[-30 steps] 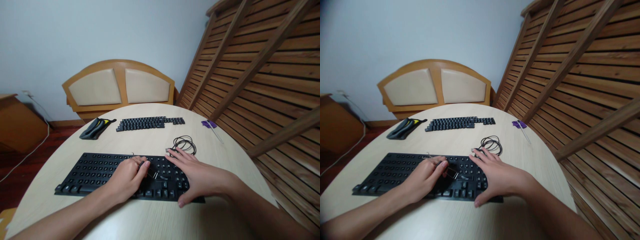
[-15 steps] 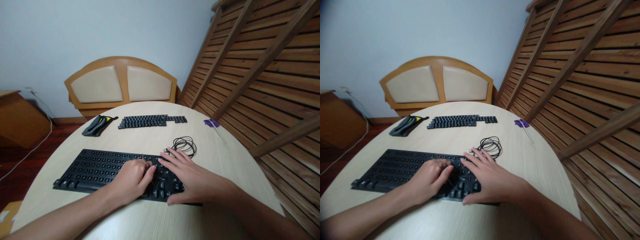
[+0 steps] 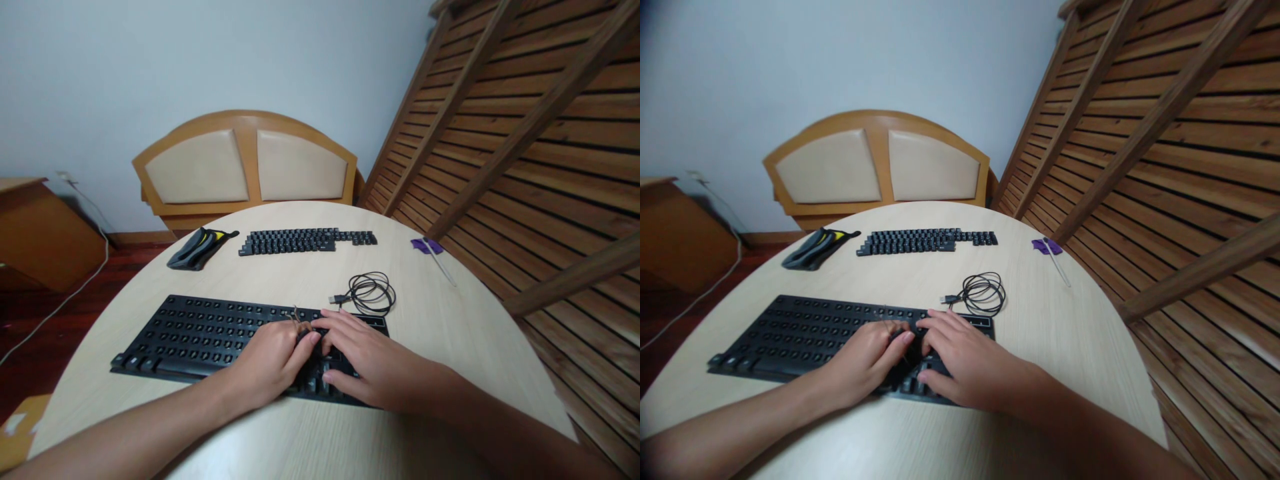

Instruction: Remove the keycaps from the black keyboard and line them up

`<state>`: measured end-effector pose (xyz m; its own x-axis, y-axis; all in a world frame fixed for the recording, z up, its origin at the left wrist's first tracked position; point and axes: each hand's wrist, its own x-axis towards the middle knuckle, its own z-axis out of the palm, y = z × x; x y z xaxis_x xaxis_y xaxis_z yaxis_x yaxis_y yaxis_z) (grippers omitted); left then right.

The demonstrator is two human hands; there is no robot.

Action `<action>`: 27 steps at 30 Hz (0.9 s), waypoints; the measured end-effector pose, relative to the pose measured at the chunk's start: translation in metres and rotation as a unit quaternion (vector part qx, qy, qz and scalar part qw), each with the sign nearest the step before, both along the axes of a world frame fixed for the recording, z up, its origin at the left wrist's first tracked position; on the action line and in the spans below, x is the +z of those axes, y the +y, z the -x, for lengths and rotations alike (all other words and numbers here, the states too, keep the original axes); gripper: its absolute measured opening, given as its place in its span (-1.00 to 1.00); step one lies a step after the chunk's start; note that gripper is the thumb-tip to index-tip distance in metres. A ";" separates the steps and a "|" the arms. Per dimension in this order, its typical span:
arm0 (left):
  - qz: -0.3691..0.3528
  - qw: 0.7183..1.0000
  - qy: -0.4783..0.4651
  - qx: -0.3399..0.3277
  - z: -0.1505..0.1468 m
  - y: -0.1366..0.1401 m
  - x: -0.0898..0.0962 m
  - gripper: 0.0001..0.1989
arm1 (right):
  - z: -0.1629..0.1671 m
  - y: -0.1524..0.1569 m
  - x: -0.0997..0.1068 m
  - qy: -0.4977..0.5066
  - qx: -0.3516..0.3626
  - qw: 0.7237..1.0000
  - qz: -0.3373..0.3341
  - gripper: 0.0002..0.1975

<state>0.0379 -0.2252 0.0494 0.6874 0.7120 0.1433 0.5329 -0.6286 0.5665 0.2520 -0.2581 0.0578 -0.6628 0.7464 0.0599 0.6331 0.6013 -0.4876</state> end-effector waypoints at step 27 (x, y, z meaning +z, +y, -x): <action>0.138 0.990 -0.008 0.032 -0.003 0.005 0.000 -0.45 | 0.013 -0.007 -0.021 0.053 -0.069 0.993 -0.081 -0.90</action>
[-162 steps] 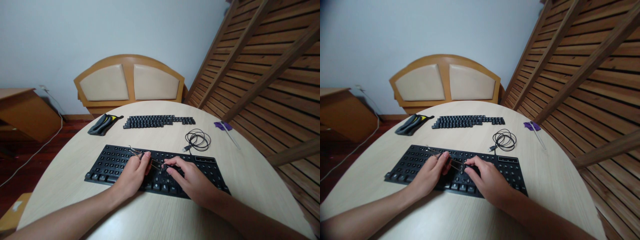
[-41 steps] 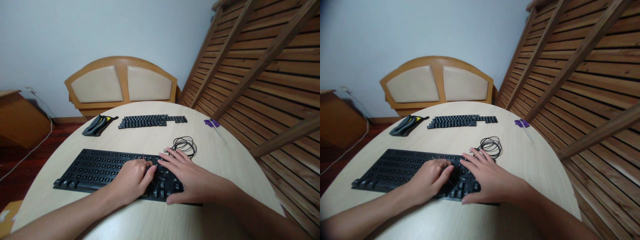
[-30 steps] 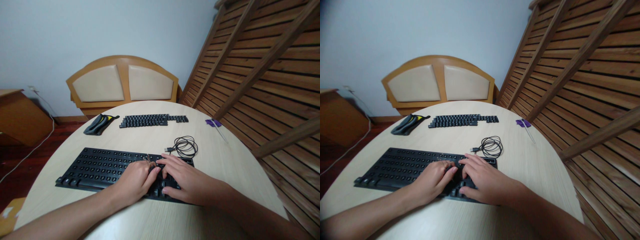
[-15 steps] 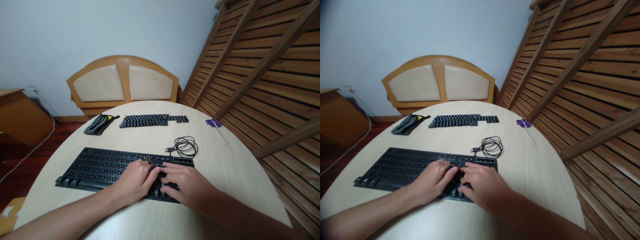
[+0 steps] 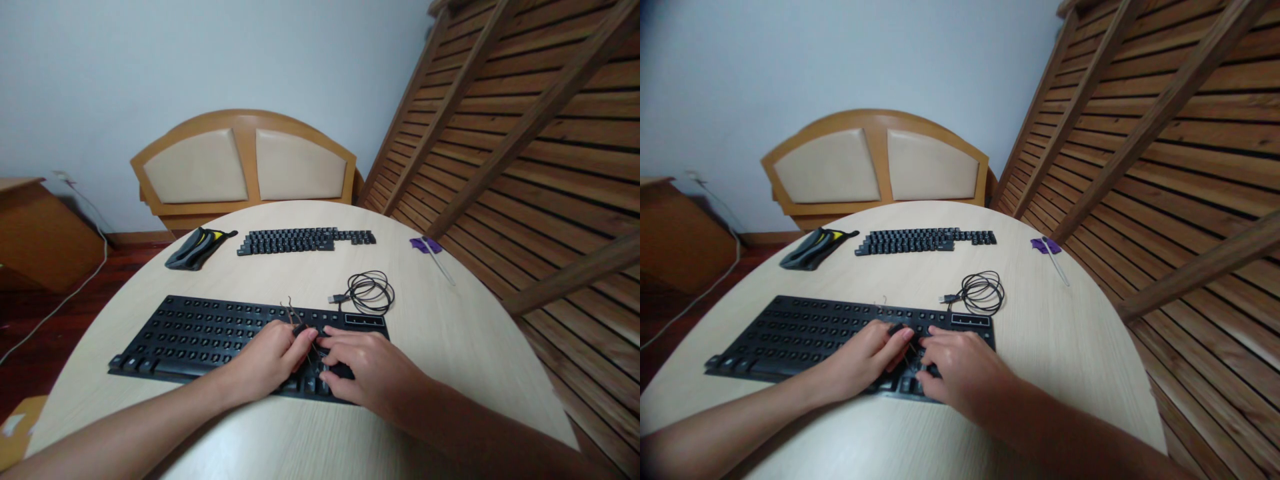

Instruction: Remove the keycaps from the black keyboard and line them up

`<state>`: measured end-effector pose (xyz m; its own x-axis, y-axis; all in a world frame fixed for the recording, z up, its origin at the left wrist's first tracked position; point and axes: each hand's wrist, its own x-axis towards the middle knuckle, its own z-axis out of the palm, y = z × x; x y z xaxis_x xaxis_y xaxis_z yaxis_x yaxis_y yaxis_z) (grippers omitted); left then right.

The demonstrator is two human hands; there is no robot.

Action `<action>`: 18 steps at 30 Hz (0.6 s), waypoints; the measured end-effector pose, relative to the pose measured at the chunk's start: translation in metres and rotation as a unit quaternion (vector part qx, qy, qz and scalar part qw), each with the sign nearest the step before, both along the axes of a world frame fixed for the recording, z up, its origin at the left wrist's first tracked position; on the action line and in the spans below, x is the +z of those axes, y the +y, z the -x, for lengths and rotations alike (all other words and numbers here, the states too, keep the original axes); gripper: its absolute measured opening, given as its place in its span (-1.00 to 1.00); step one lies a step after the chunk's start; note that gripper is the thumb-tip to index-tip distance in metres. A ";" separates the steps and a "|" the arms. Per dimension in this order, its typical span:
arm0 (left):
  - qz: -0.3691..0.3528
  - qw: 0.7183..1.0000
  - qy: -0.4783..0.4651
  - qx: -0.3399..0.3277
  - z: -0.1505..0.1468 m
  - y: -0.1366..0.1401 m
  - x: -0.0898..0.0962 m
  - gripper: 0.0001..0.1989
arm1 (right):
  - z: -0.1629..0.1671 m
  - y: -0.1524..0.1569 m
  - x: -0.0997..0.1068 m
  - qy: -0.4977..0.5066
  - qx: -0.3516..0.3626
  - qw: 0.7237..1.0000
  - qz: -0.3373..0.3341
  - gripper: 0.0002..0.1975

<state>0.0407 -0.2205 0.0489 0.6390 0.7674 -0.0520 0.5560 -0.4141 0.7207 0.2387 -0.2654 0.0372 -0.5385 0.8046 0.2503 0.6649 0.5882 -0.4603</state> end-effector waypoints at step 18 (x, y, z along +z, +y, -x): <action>-0.027 0.994 -0.085 0.065 0.004 0.006 -0.001 -0.44 | -0.026 0.027 0.022 0.079 -0.109 0.991 0.006 -0.88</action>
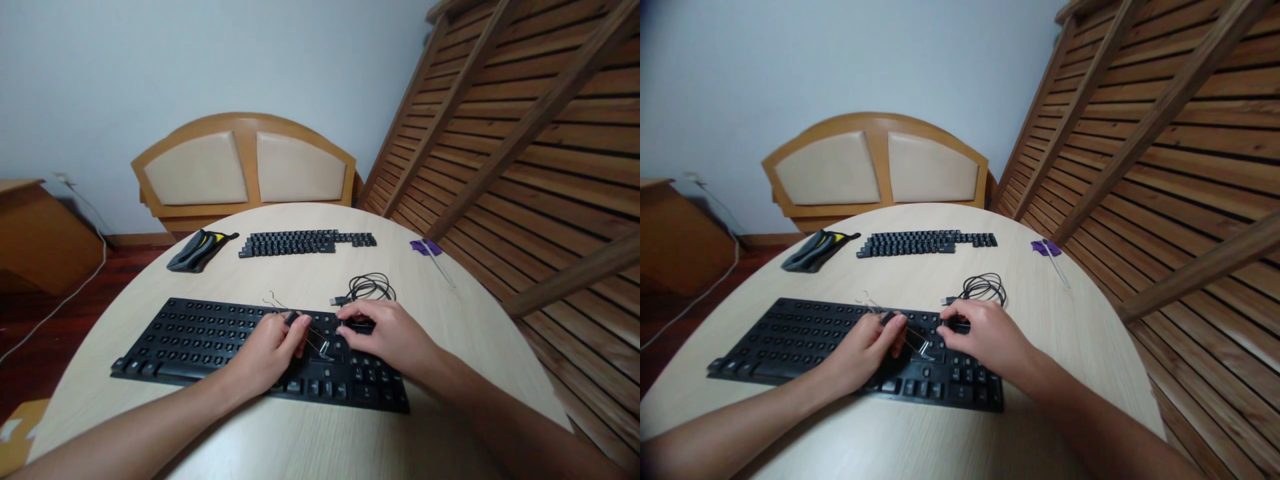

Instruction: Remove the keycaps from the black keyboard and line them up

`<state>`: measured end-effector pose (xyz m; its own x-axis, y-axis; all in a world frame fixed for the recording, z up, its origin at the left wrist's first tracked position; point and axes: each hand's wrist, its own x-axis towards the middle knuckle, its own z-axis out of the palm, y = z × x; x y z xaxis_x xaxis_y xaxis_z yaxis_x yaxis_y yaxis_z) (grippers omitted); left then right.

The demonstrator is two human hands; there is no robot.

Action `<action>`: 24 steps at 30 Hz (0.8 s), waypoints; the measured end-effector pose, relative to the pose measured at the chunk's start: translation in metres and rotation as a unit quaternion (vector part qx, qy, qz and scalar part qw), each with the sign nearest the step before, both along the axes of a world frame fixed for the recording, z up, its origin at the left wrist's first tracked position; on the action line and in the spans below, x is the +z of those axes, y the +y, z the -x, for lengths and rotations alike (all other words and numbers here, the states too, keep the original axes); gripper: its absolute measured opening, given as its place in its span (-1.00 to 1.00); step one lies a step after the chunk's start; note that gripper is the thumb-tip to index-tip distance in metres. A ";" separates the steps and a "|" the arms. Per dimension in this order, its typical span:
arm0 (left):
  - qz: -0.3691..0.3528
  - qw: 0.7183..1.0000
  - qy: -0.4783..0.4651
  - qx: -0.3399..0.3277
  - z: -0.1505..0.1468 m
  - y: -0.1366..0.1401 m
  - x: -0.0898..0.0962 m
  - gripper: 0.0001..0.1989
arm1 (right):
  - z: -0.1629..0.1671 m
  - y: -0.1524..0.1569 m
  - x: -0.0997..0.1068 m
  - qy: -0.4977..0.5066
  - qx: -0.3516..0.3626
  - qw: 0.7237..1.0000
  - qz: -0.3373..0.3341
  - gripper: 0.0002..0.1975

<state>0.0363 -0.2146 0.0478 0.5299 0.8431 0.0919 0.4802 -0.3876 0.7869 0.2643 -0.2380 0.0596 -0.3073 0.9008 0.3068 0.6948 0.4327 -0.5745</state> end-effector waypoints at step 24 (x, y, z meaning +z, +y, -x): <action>-0.051 0.998 -0.027 -0.034 -0.003 0.003 -0.007 -0.67 | -0.038 0.158 -0.013 -0.299 -0.205 0.932 -0.004 -0.74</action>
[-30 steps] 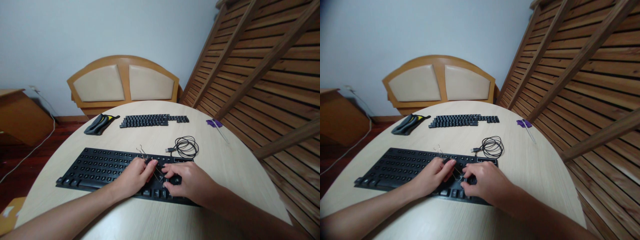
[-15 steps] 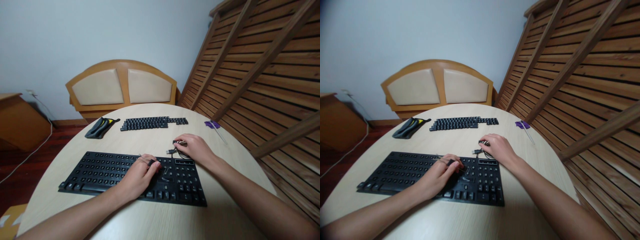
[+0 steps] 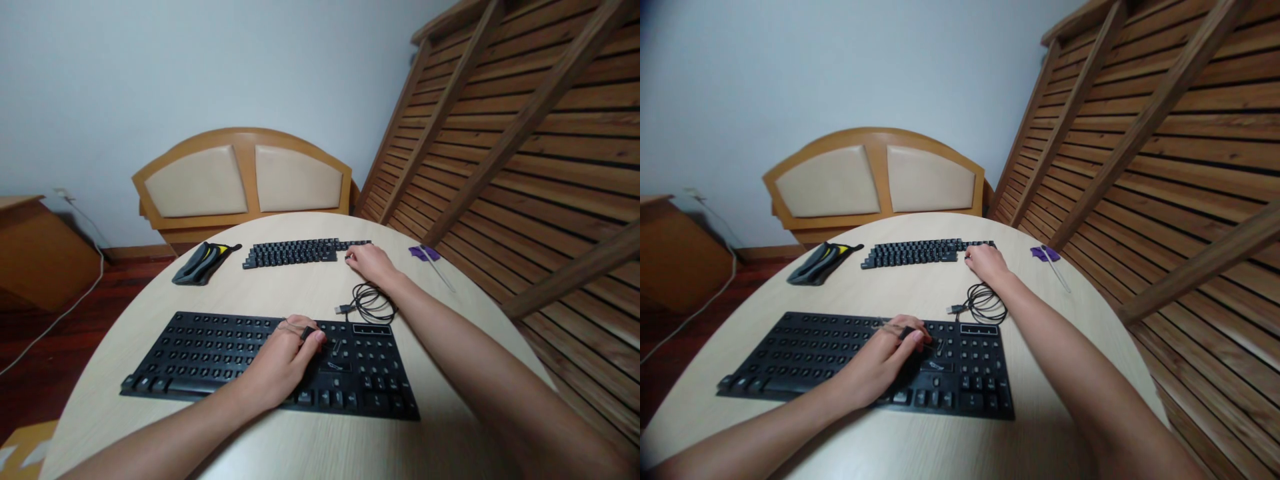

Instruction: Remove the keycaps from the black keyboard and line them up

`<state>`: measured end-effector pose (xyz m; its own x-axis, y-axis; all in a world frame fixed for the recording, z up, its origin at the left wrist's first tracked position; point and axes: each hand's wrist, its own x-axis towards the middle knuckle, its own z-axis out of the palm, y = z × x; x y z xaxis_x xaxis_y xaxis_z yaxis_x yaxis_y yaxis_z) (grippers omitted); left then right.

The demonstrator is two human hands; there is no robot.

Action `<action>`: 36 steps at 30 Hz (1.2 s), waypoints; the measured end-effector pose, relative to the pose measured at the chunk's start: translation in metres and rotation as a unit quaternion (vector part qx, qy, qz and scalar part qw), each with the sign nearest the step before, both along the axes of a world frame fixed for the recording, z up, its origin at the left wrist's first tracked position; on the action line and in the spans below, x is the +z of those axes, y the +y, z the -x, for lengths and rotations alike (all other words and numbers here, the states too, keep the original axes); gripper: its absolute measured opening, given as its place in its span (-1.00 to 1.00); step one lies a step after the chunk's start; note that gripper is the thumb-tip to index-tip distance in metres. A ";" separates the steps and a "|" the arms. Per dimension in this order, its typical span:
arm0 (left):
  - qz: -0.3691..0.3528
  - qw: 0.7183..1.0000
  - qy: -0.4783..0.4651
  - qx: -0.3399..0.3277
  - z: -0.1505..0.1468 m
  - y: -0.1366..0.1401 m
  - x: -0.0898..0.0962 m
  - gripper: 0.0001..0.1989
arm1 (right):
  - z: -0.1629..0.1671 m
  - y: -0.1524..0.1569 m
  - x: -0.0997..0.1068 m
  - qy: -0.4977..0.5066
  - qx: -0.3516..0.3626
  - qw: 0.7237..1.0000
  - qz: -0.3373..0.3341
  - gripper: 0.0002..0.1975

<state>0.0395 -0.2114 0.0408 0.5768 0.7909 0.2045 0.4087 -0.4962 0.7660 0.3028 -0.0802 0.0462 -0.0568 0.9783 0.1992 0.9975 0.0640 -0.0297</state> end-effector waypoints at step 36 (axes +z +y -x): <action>-0.011 1.000 0.007 -0.005 0.002 0.005 0.002 -0.65 | -0.008 -0.077 0.014 0.111 0.057 0.992 0.014 -0.66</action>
